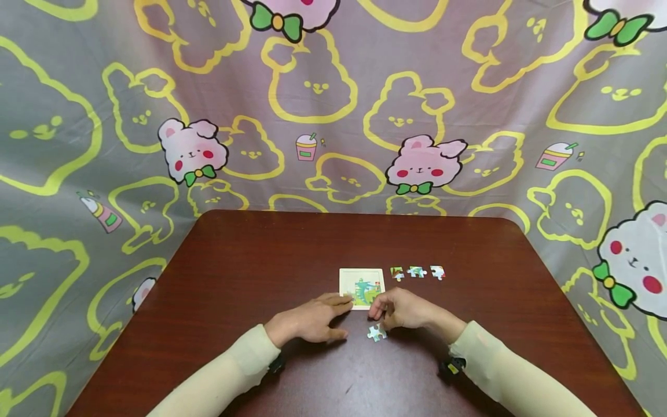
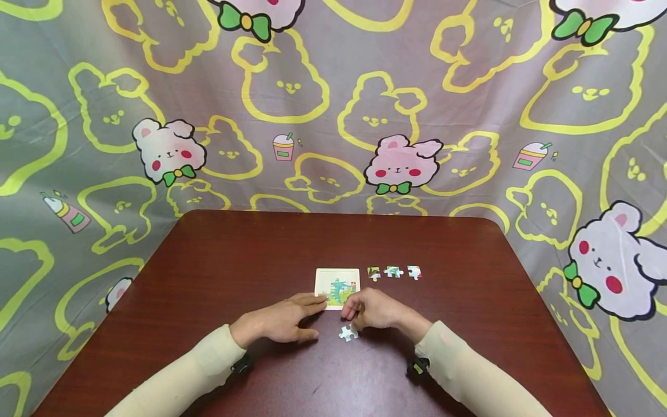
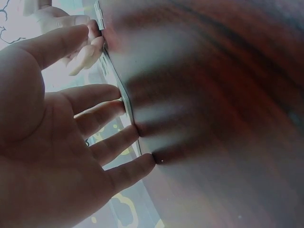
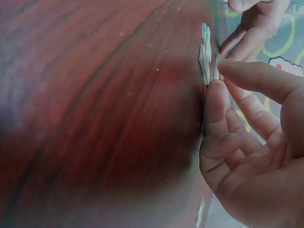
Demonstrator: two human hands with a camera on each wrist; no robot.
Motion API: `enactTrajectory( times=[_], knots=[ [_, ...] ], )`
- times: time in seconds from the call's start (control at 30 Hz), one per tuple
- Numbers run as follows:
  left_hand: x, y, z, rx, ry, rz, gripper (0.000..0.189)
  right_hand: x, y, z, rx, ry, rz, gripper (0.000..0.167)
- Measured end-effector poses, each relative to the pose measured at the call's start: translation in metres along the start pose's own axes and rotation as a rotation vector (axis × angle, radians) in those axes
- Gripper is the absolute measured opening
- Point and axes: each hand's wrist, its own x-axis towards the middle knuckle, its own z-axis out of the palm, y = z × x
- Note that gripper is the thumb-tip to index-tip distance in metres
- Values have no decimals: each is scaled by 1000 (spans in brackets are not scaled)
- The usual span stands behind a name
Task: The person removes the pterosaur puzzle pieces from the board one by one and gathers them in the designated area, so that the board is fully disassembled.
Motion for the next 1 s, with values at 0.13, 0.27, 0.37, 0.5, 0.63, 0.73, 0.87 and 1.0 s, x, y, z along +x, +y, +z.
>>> enactTrajectory(
  times=[0.13, 0.27, 0.37, 0.5, 0.63, 0.73, 0.87, 1.0],
  knots=[
    [0, 0, 0, -2, -6, -1, 68, -1, -2, 2, -67, 10, -5, 28],
    [0, 1, 0, -5, -10, -2, 69, 0, -4, 4, -110, 13, 4, 27],
    [0, 1, -1, -5, -12, -6, 69, 0, -4, 4, -134, 16, 2, 26],
    [0, 1, -2, 2, -14, -10, 69, 0, -5, 4, -153, 16, -4, 26],
    [0, 1, -2, 6, -11, -10, 69, 0, -5, 4, -181, 13, -2, 27],
    [0, 0, -1, 3, -11, -11, 69, 0, -5, 4, -199, 14, -4, 27],
    [0, 0, -1, -1, -15, -17, 69, -1, -7, 5, -216, 18, -9, 26],
    [0, 0, -1, -4, -16, -21, 69, -2, -7, 5, -230, 32, -24, 25]
  ],
)
